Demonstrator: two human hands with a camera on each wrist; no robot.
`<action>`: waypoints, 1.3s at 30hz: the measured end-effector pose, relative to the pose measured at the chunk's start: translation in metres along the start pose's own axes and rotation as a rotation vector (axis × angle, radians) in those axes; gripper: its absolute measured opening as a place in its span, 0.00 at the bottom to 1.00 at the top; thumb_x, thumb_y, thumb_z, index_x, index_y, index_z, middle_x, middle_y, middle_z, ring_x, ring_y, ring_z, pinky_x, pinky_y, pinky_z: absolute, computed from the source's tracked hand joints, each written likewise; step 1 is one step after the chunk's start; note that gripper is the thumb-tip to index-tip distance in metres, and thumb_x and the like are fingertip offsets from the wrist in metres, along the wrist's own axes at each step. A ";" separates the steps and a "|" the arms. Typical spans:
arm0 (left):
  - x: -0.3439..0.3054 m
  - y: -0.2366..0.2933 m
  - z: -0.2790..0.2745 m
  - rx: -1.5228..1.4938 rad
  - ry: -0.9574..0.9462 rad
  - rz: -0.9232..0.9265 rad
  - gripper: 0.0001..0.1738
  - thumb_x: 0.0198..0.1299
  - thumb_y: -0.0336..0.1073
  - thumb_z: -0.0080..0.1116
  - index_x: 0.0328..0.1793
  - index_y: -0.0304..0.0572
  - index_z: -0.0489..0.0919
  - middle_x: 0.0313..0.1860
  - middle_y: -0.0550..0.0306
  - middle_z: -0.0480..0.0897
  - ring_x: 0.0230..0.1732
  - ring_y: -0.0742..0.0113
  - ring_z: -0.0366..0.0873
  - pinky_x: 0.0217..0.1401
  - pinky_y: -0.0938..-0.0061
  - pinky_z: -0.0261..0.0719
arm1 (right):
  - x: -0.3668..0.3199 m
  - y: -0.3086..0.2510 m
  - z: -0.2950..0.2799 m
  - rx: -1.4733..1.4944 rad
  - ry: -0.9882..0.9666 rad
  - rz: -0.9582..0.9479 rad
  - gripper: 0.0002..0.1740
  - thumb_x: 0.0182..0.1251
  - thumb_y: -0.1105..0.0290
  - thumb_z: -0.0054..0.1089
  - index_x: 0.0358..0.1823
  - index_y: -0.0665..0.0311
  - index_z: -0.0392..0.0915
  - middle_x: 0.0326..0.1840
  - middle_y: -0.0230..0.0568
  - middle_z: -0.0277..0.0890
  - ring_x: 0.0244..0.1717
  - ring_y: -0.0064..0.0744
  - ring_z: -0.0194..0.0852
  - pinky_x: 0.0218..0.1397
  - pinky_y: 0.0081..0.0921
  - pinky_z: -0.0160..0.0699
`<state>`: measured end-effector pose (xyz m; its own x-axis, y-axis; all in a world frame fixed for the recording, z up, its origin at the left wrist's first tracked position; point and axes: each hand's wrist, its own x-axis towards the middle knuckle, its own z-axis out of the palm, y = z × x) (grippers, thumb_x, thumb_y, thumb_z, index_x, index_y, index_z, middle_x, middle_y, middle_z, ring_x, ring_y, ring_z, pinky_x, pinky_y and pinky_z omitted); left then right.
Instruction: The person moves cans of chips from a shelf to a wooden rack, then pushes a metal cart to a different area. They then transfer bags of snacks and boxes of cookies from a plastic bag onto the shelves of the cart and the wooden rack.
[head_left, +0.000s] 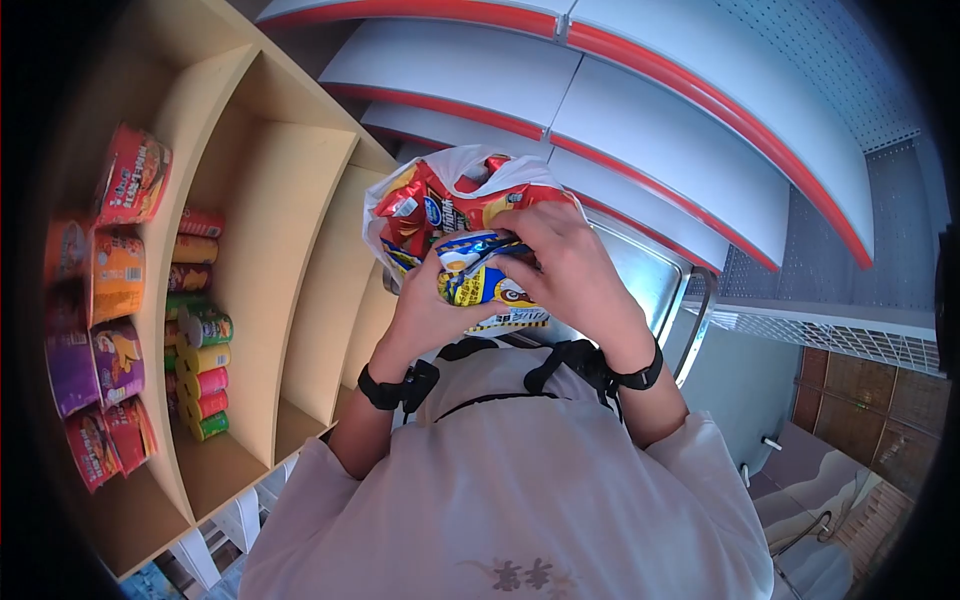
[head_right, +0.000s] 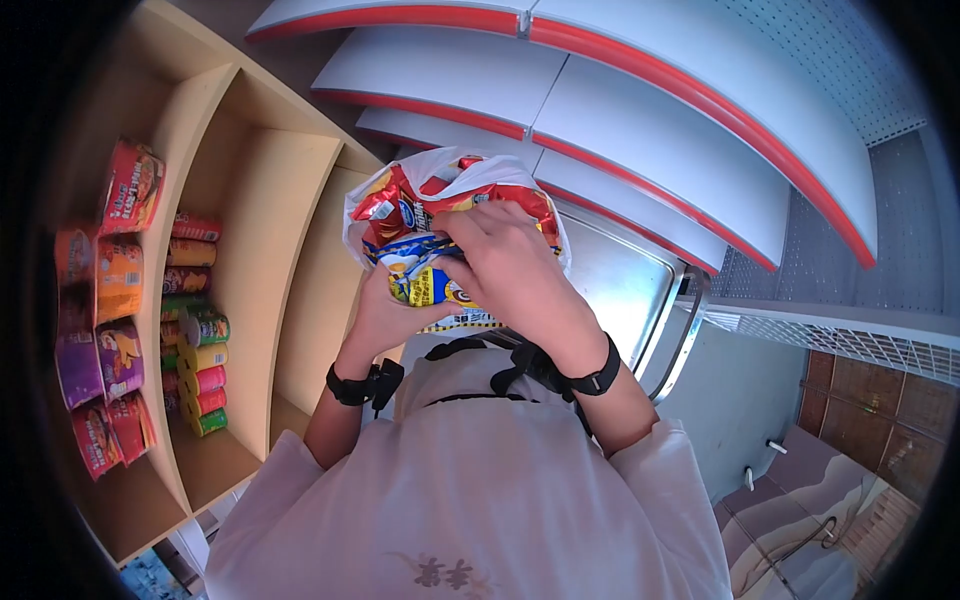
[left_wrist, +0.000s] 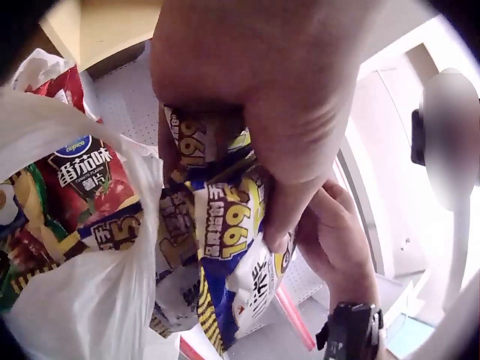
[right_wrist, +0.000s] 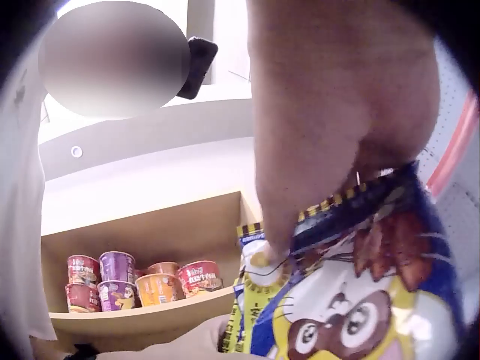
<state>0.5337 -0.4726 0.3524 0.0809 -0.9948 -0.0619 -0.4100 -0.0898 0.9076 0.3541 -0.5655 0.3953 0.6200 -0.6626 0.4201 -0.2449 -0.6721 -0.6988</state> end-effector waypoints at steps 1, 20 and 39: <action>-0.002 -0.006 0.000 -0.094 0.026 -0.030 0.44 0.37 0.38 0.80 0.60 0.35 0.66 0.50 0.53 0.80 0.51 0.68 0.79 0.53 0.72 0.79 | 0.006 -0.007 -0.007 -0.075 0.011 -0.006 0.22 0.49 0.69 0.70 0.46 0.66 0.75 0.40 0.45 0.74 0.41 0.43 0.75 0.41 0.34 0.76; -0.013 -0.020 -0.033 -0.855 0.166 -0.117 0.30 0.51 0.23 0.66 0.61 0.37 0.68 0.54 0.53 0.78 0.52 0.66 0.79 0.54 0.71 0.79 | -0.014 0.004 0.065 0.863 -0.123 0.537 0.46 0.48 0.75 0.71 0.68 0.64 0.54 0.63 0.46 0.66 0.65 0.34 0.62 0.68 0.31 0.59; -0.018 -0.018 -0.048 -0.794 -0.140 -0.210 0.39 0.45 0.26 0.72 0.65 0.38 0.66 0.56 0.55 0.77 0.56 0.68 0.76 0.60 0.70 0.74 | -0.019 0.003 0.072 0.713 -0.113 0.463 0.45 0.50 0.68 0.74 0.65 0.67 0.53 0.59 0.43 0.68 0.59 0.31 0.68 0.63 0.30 0.68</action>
<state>0.5831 -0.4512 0.3572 -0.0507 -0.9626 -0.2662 0.3681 -0.2658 0.8910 0.3951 -0.5309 0.3440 0.6534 -0.7564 -0.0311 0.0122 0.0517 -0.9986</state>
